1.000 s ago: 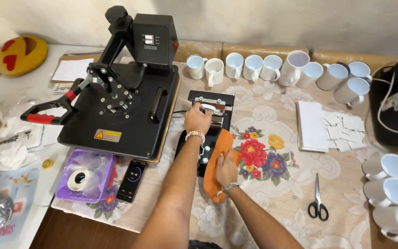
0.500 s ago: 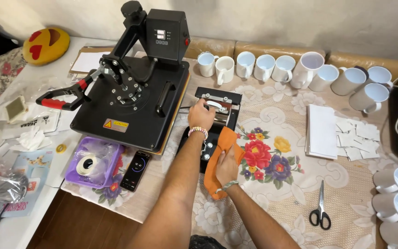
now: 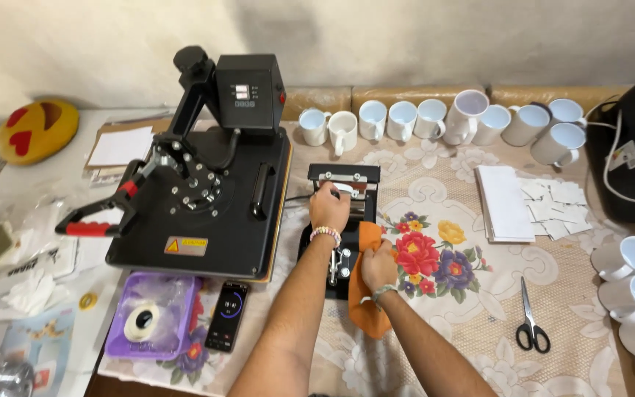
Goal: Preparing a ceramic mug by wrapping it with a design and placing it into a mug heat press for sublimation printing.
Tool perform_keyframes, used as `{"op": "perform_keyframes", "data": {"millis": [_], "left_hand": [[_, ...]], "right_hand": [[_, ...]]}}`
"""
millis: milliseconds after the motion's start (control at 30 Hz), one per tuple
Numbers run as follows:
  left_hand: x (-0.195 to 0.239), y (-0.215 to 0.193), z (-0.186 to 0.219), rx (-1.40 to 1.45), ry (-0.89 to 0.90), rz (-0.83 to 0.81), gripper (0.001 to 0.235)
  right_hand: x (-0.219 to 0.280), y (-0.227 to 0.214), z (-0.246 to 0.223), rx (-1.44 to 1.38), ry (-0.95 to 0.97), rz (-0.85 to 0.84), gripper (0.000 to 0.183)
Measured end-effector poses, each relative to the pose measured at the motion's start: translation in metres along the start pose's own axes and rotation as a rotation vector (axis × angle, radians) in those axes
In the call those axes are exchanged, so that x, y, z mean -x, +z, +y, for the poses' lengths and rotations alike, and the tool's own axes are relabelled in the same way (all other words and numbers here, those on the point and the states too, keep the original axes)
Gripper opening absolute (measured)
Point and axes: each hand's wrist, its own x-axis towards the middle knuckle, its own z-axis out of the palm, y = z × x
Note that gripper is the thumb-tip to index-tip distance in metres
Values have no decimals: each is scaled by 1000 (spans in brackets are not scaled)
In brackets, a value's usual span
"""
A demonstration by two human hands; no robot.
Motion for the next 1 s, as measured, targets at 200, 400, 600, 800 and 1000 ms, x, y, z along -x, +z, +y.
{"op": "perform_keyframes", "data": {"millis": [200, 400, 600, 800, 1000], "left_hand": [[14, -9, 8, 50, 19, -39, 22], [5, -3, -1, 46, 41, -53, 22], [4, -2, -2, 60, 51, -46, 21], [1, 5, -5, 63, 36, -15, 22], [11, -7, 3, 74, 43, -25, 23]], "right_hand": [[34, -20, -24, 83, -63, 89, 54], [3, 6, -4, 200, -84, 181, 49], [-6, 13, 0, 235, -109, 213, 42], [-12, 14, 7, 209, -122, 212, 44], [-11, 15, 5, 216, -119, 238, 42]]}}
